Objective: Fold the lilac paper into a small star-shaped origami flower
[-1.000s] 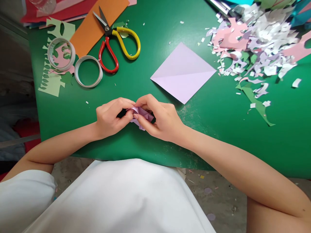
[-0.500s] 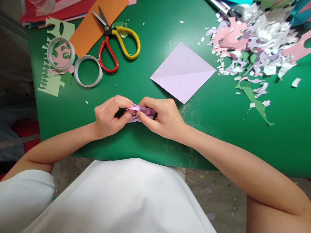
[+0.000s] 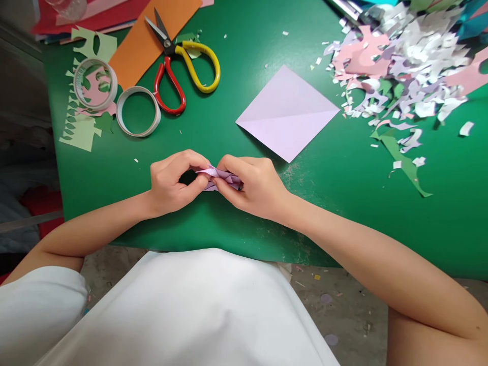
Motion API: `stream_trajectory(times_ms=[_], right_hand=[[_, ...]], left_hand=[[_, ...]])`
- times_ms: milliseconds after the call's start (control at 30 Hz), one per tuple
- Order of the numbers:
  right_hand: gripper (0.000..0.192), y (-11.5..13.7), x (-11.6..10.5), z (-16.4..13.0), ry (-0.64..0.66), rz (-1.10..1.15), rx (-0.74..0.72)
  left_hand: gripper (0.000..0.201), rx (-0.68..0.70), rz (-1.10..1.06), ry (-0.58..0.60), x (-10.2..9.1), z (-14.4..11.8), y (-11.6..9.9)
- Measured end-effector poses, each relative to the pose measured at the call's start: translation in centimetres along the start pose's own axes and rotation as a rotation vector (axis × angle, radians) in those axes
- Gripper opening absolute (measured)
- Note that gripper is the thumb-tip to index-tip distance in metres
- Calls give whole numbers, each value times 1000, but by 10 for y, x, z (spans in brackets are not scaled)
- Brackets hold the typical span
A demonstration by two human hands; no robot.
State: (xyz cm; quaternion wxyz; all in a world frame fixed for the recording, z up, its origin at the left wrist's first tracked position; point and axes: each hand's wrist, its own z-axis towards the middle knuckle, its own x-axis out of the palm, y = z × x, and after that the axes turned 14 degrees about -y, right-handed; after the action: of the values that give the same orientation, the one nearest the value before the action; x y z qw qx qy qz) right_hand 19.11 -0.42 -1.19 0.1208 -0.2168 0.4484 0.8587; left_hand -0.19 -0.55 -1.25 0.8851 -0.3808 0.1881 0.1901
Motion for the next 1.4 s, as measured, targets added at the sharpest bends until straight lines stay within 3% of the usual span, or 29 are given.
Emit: stream_trajectory(times_ms=[467,633,833,1000,1400], right_hand=[[20,2,-8,7,160,171,151],[22,1,-8,8,166,203,220],[23,2,-7,7,123,163,192],[22,4,-5,3,71,50,123],[25,6,-2,3,93,23,90]], left_hand=[[9,-141,-163,15,0,1,6],[7,-121,-162,6,0,1,6],[6,-24,-85,-6,0,1,6],[7,-52,-83,15,-1,2,4],[10,20,-30,5,0,-1,2]])
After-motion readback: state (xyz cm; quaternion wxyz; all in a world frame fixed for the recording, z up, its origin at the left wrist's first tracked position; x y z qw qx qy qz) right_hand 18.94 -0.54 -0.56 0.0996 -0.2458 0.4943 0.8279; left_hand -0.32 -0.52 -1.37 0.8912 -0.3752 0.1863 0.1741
